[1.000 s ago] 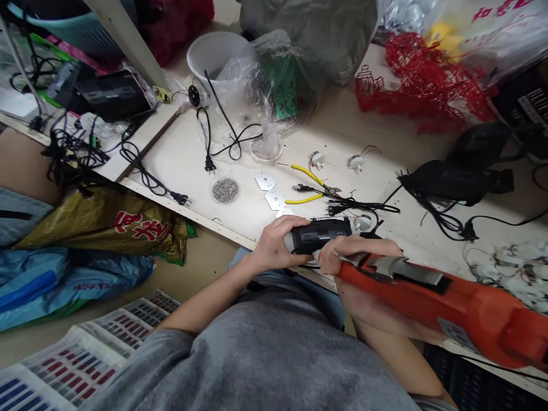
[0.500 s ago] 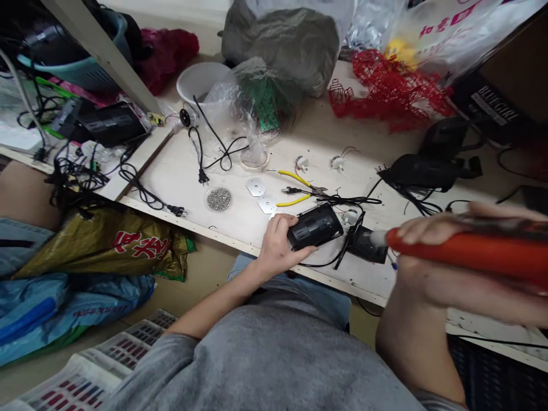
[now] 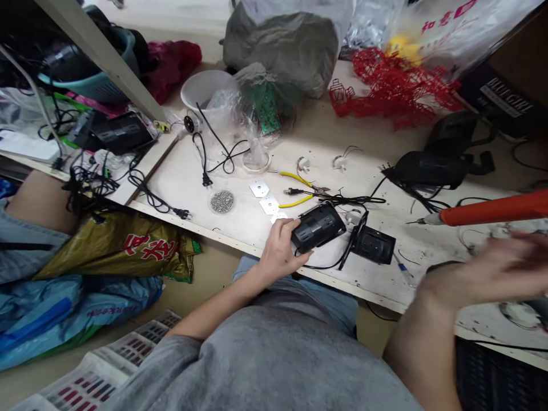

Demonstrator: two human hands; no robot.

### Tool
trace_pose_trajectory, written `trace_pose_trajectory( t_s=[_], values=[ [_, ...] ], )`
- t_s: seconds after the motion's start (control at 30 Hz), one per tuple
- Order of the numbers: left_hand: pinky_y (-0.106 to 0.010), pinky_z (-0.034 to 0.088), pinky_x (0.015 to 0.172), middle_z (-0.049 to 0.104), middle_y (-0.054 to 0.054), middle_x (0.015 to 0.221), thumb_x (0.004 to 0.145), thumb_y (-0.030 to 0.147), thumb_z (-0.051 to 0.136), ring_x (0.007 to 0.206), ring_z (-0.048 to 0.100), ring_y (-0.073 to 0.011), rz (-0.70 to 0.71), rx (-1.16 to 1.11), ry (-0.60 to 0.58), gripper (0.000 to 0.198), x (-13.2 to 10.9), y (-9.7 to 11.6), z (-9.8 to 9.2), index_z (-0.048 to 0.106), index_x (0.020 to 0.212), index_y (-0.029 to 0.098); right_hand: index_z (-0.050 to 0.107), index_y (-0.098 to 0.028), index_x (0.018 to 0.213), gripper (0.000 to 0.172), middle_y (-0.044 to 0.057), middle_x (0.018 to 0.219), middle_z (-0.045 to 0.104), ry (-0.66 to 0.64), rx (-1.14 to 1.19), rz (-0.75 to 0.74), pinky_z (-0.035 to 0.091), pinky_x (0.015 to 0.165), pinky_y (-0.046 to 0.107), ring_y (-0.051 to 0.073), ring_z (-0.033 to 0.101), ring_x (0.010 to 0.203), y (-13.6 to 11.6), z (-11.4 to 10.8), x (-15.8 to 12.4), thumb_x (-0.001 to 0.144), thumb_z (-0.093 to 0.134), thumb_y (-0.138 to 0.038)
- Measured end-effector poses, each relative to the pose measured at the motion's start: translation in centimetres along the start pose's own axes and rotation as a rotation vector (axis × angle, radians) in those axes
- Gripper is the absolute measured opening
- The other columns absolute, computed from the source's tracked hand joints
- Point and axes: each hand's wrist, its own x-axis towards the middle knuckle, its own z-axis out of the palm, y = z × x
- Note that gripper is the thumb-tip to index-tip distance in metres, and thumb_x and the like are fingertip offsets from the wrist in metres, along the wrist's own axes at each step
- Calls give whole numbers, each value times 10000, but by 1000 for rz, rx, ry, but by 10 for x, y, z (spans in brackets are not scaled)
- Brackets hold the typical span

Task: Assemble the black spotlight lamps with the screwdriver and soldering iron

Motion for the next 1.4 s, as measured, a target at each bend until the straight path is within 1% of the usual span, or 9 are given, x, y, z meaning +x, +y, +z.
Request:
trace_pose_trajectory(
  t_s=[0.03,0.1,0.13,0.2,0.37,0.53,0.73,1.23,1.4],
  values=[
    [-470,545,946,539,-136,1219,765,303,773,1146,574,-293,-13,10,4,700,-1,1,1,419,1358,188,490,-265,1388,609,147,1246,513,-98,8,-81,512,909,618,359,551,1168,-24,3,-20,934,469,-670],
    [-463,541,943,538,-128,1211,761,305,772,1128,579,-289,-33,21,6,717,-2,3,2,408,1369,195,417,-226,1479,769,175,1311,509,-560,-25,-146,535,923,606,386,538,1219,-68,15,-57,862,637,-629],
    [-458,541,940,538,-125,1206,765,307,769,1118,582,-287,-41,24,8,735,-3,4,2,393,1387,197,398,-203,1496,835,191,1323,508,-680,-44,-180,519,967,625,393,534,1232,-85,22,-72,841,650,-655],
    [-441,544,922,537,-120,1192,785,297,744,1095,590,-278,-44,37,15,771,-5,5,3,349,1439,196,375,-187,1515,881,221,1378,483,-779,-108,-224,498,999,643,406,522,1255,-104,34,-90,838,635,-687],
    [-405,558,892,545,-117,1161,797,222,684,1047,597,-258,2,69,77,811,-7,4,6,302,1512,183,343,-166,1529,924,247,1407,458,-781,-132,-219,458,1058,644,417,483,1320,-100,42,-91,825,668,-669],
    [-395,570,894,565,-113,1158,746,147,633,1020,614,-251,-23,117,89,841,-7,5,8,303,1519,177,436,-186,1464,797,215,1356,516,-740,-119,-236,481,1028,633,395,529,1244,-96,45,-88,810,722,-541],
    [-404,562,924,579,-128,1163,740,92,605,1060,603,-266,-42,173,103,834,-7,6,10,319,1520,160,537,-119,1383,786,240,1315,533,-714,-91,-253,490,1010,623,403,535,1195,-94,49,-86,741,779,-502],
    [-384,566,839,577,-106,1045,767,122,596,939,597,-254,-59,203,91,850,-7,5,9,285,1558,144,449,-165,1422,812,225,1332,480,-720,-107,-253,453,1020,638,409,495,1232,-105,49,-88,775,750,-553],
    [-417,563,889,590,-130,1124,795,283,719,1020,608,-277,-79,184,85,899,-5,6,7,267,1561,152,497,-256,1400,795,159,1334,537,-835,-50,-96,483,1016,599,382,526,1240,-105,37,-57,733,772,-590]
  ],
)
